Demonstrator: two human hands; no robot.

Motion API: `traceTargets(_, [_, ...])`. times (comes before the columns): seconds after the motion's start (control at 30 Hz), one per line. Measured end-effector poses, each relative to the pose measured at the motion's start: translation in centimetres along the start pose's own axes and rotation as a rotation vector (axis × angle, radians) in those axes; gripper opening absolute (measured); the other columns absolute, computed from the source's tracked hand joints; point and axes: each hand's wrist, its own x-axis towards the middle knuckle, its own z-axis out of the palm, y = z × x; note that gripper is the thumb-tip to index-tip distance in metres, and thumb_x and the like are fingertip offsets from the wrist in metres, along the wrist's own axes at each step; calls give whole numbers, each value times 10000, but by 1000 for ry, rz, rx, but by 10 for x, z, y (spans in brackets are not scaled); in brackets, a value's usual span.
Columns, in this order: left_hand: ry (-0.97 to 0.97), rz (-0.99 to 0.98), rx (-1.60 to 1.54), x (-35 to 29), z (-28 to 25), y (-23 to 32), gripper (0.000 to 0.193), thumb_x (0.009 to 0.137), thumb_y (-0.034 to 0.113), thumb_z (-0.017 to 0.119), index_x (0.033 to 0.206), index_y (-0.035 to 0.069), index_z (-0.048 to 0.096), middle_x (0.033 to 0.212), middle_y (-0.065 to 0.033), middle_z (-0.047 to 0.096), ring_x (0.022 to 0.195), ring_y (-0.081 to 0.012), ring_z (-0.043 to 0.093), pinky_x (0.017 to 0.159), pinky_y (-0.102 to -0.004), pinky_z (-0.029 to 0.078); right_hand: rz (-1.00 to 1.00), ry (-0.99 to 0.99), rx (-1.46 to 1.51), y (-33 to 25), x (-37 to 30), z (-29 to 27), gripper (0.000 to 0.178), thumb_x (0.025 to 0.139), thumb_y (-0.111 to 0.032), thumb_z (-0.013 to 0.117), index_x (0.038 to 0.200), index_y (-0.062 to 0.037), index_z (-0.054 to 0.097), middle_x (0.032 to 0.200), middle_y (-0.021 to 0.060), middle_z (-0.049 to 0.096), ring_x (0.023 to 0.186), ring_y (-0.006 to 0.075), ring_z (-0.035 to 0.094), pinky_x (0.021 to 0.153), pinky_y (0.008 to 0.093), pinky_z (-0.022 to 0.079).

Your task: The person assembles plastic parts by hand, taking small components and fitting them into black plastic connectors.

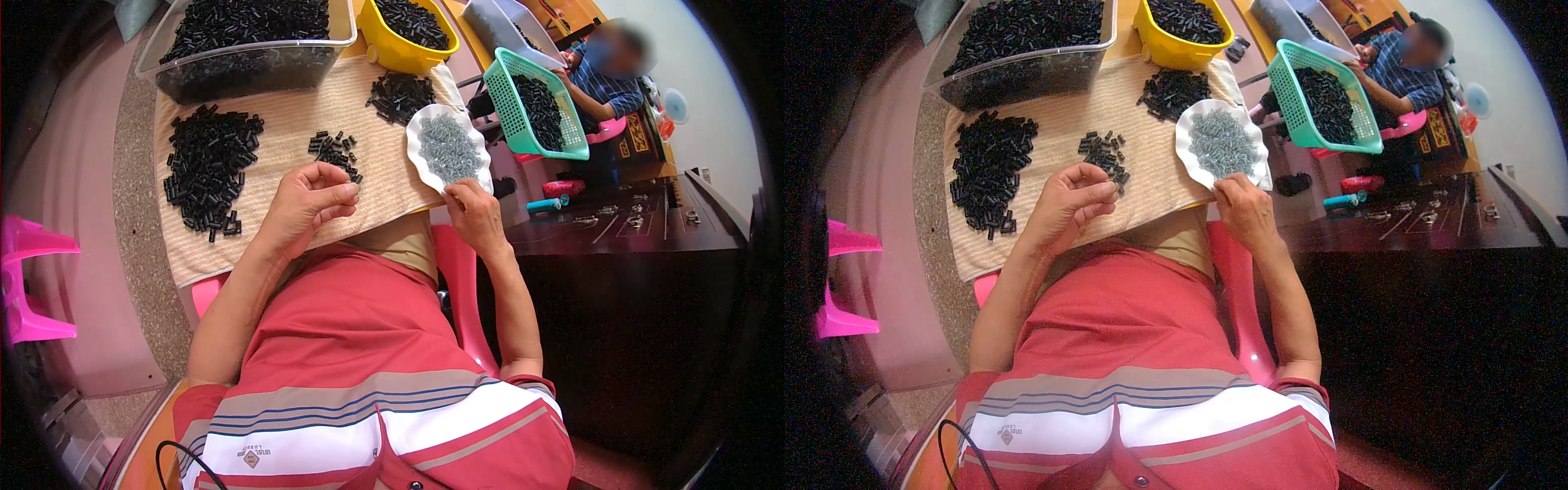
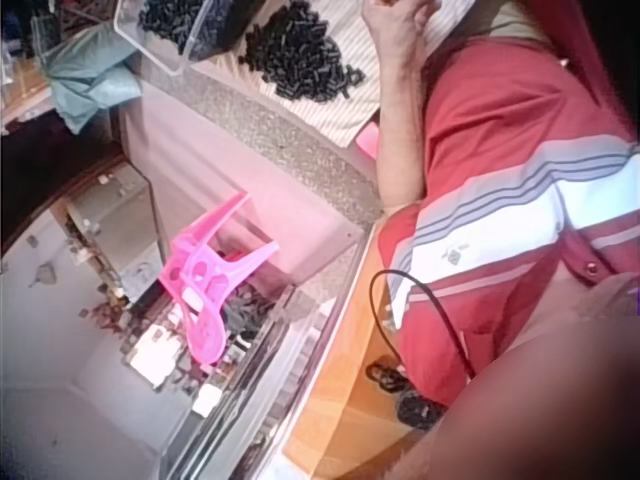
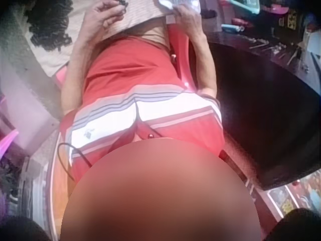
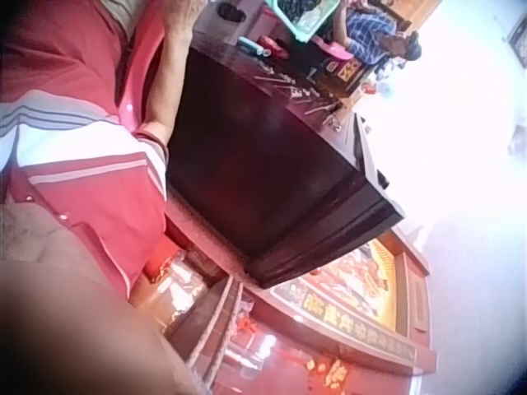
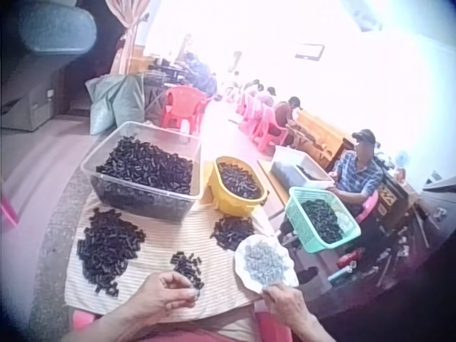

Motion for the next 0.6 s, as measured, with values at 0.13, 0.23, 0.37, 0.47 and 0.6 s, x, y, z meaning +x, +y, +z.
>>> traceTargets(0.13, [-2, 0, -4, 0, 0, -1, 156, 851, 49, 740, 960, 44, 628, 872, -44, 677, 792, -122, 666, 744, -277, 584, 8, -18, 2, -1, 0, 0, 117, 889, -86, 634, 996, -52, 667, 961, 113, 654, 811, 326, 671, 689, 399, 541])
traceTargets(0.23, [-4, 3, -3, 0, 0, -2, 156, 851, 45, 738, 962, 41, 628, 875, -48, 677, 791, -126, 667, 747, -280, 586, 3, -7, 1, -1, 1, -1, 128, 875, -36, 636, 1000, -29, 664, 962, 133, 653, 817, 340, 669, 693, 399, 542])
traceTargets(0.37, [-6, 2, -4, 0, 1, -3, 162, 852, 44, 733, 973, 44, 626, 885, -45, 676, 793, -124, 669, 734, -270, 590, 17, 4, 18, 0, 1, -1, 133, 880, 10, 610, 1004, -4, 657, 974, 164, 646, 853, 372, 659, 716, 411, 539])
traceTargets(0.47, [-7, 3, 3, -1, 1, -4, 169, 853, 45, 730, 983, 48, 622, 894, -42, 675, 794, -122, 671, 722, -260, 592, 18, 14, 16, -4, 2, -4, 146, 891, 9, 590, 1023, -5, 649, 985, 173, 638, 862, 384, 653, 720, 423, 535])
traceTargets(0.6, [-4, -1, 0, -1, 2, -5, 170, 854, 47, 730, 983, 49, 619, 894, -44, 675, 798, -122, 670, 722, -261, 591, 43, 4, 22, -1, 2, -3, 145, 901, 5, 577, 1035, -5, 630, 980, 180, 628, 870, 394, 643, 722, 433, 527])
